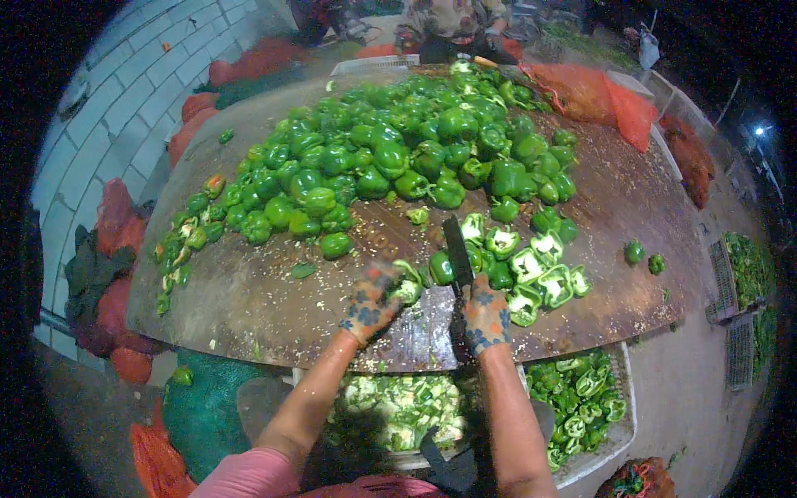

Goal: The person repeatedly picks green bell peppers from a large pile on a wooden table, cuts them with a cleaver, removes the cores and seeds by hand, and places the cleaned pieces into a white basket. The process is continuous and repetitive throughout the clip.

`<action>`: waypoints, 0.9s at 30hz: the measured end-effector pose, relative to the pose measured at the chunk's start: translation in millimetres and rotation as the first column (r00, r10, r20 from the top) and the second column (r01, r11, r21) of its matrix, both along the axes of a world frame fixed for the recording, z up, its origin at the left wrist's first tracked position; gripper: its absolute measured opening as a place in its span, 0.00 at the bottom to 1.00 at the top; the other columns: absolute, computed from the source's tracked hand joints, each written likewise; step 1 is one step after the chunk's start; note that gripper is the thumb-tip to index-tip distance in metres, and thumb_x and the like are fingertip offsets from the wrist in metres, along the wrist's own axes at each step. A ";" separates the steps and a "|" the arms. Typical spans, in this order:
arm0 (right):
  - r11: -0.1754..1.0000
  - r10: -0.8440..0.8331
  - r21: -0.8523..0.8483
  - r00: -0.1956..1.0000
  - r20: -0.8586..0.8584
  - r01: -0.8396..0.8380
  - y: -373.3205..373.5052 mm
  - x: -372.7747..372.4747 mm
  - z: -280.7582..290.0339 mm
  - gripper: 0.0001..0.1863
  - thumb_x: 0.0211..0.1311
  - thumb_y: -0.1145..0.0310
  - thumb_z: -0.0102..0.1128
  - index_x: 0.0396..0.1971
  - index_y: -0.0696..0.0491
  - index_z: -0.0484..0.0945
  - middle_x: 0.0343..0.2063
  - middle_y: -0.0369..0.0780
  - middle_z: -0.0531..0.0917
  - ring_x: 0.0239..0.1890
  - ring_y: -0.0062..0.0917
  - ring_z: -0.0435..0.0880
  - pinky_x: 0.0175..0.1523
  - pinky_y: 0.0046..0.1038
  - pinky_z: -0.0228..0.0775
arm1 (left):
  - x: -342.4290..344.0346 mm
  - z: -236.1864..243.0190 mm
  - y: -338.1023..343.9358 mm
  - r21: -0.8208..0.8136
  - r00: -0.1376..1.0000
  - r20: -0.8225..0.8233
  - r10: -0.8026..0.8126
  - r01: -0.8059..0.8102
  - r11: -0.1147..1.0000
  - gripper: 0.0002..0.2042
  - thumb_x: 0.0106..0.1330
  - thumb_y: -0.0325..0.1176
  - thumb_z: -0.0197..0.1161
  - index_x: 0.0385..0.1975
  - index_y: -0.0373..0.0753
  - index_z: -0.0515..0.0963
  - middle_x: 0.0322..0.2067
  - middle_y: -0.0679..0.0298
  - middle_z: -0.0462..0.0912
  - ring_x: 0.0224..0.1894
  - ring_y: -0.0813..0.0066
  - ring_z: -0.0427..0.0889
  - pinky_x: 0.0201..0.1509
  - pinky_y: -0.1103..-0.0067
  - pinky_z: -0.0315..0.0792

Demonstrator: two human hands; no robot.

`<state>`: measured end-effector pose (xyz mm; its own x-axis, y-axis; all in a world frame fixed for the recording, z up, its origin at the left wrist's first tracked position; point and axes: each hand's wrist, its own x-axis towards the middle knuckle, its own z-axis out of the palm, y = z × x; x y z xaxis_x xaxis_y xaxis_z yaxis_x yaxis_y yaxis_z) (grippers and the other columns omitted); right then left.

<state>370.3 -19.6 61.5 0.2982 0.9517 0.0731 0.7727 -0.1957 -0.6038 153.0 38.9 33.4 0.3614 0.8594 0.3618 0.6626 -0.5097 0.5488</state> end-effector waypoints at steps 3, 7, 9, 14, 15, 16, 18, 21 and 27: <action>0.988 0.053 0.135 0.990 0.129 -0.071 -0.6 -17.2 2.2 0.09 0.59 0.65 0.51 0.31 0.56 0.70 0.13 0.43 0.75 0.17 0.29 0.76 0.21 0.33 0.64 | -41.7 6.9 43.6 0.186 0.944 0.085 0.319 -0.329 0.926 0.20 0.50 0.30 0.57 0.46 0.42 0.71 0.44 0.53 0.69 0.49 0.54 0.68 0.52 0.67 0.64; 0.982 0.142 -0.094 0.970 -0.199 -0.163 0.6 -70.4 28.8 0.11 0.59 0.62 0.50 0.34 0.55 0.69 0.18 0.46 0.77 0.22 0.37 0.79 0.26 0.36 0.67 | -86.4 -20.6 81.4 -0.004 0.931 0.039 0.363 -0.364 0.932 0.16 0.52 0.31 0.56 0.43 0.40 0.72 0.43 0.51 0.69 0.47 0.53 0.68 0.49 0.68 0.65; 0.988 0.119 -0.072 0.975 -0.190 -0.135 -5.5 -72.7 4.5 0.11 0.59 0.62 0.51 0.31 0.56 0.69 0.18 0.47 0.77 0.22 0.38 0.79 0.25 0.36 0.67 | -59.5 2.3 51.0 -0.222 0.925 -0.078 0.373 -0.381 0.898 0.12 0.53 0.35 0.57 0.36 0.39 0.72 0.39 0.49 0.71 0.40 0.52 0.74 0.42 0.66 0.69; 0.916 0.326 -0.231 0.944 -0.044 -0.327 -11.6 -95.2 -14.4 0.18 0.59 0.70 0.48 0.50 0.55 0.65 0.30 0.43 0.77 0.27 0.29 0.76 0.31 0.31 0.67 | -45.0 -21.0 1.3 -0.299 0.859 0.001 0.512 -0.489 0.820 0.11 0.58 0.39 0.53 0.31 0.36 0.71 0.32 0.47 0.75 0.35 0.50 0.75 0.38 0.64 0.70; 0.940 0.274 -0.170 0.952 -0.139 -0.295 -13.9 -101.0 -3.2 0.17 0.59 0.69 0.48 0.48 0.55 0.66 0.30 0.44 0.78 0.26 0.32 0.76 0.30 0.32 0.68 | -43.3 -24.1 -2.3 -0.346 0.838 0.002 0.546 -0.512 0.786 0.11 0.58 0.39 0.52 0.30 0.36 0.71 0.30 0.46 0.76 0.34 0.49 0.76 0.38 0.64 0.70; 0.963 0.211 -0.119 0.949 -0.236 -0.243 -17.5 -104.8 12.4 0.16 0.58 0.69 0.48 0.46 0.56 0.66 0.29 0.44 0.78 0.26 0.35 0.77 0.30 0.32 0.68 | -37.4 -12.9 -10.2 -0.383 0.841 -0.025 0.541 -0.508 0.771 0.10 0.60 0.36 0.49 0.31 0.37 0.73 0.35 0.49 0.76 0.35 0.49 0.77 0.37 0.64 0.70; 0.969 0.216 -0.097 0.969 -0.120 -0.228 -7.6 -117.8 23.6 0.11 0.57 0.68 0.47 0.38 0.58 0.67 0.29 0.51 0.79 0.28 0.45 0.78 0.30 0.38 0.70 | -44.6 -36.7 -9.4 -0.314 0.857 -0.133 0.497 -0.512 0.800 0.10 0.59 0.35 0.49 0.30 0.36 0.73 0.34 0.49 0.76 0.34 0.50 0.77 0.37 0.64 0.70; 0.923 0.384 -0.101 0.911 0.148 -0.372 -17.0 -139.3 -26.8 0.12 0.56 0.67 0.49 0.36 0.59 0.67 0.29 0.56 0.77 0.33 0.48 0.78 0.33 0.41 0.69 | -26.2 -19.0 -22.5 -0.342 0.808 -0.204 0.552 -0.588 0.733 0.11 0.59 0.38 0.49 0.31 0.37 0.73 0.31 0.48 0.76 0.31 0.51 0.77 0.32 0.64 0.71; 0.962 0.201 -0.199 0.978 0.046 -0.188 7.9 -98.8 -44.4 0.20 0.58 0.58 0.50 0.42 0.60 0.69 0.32 0.54 0.78 0.38 0.45 0.77 0.38 0.43 0.67 | -41.9 1.3 30.6 -0.025 0.812 -0.045 0.582 -0.583 0.812 0.17 0.57 0.39 0.54 0.44 0.39 0.69 0.42 0.49 0.72 0.44 0.53 0.73 0.46 0.67 0.68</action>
<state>271.6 -11.7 17.1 0.1065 0.9889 -0.1039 0.8439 -0.1452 -0.5164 111.1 69.5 34.7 -0.1997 0.9250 0.3233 0.8475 -0.0025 0.5308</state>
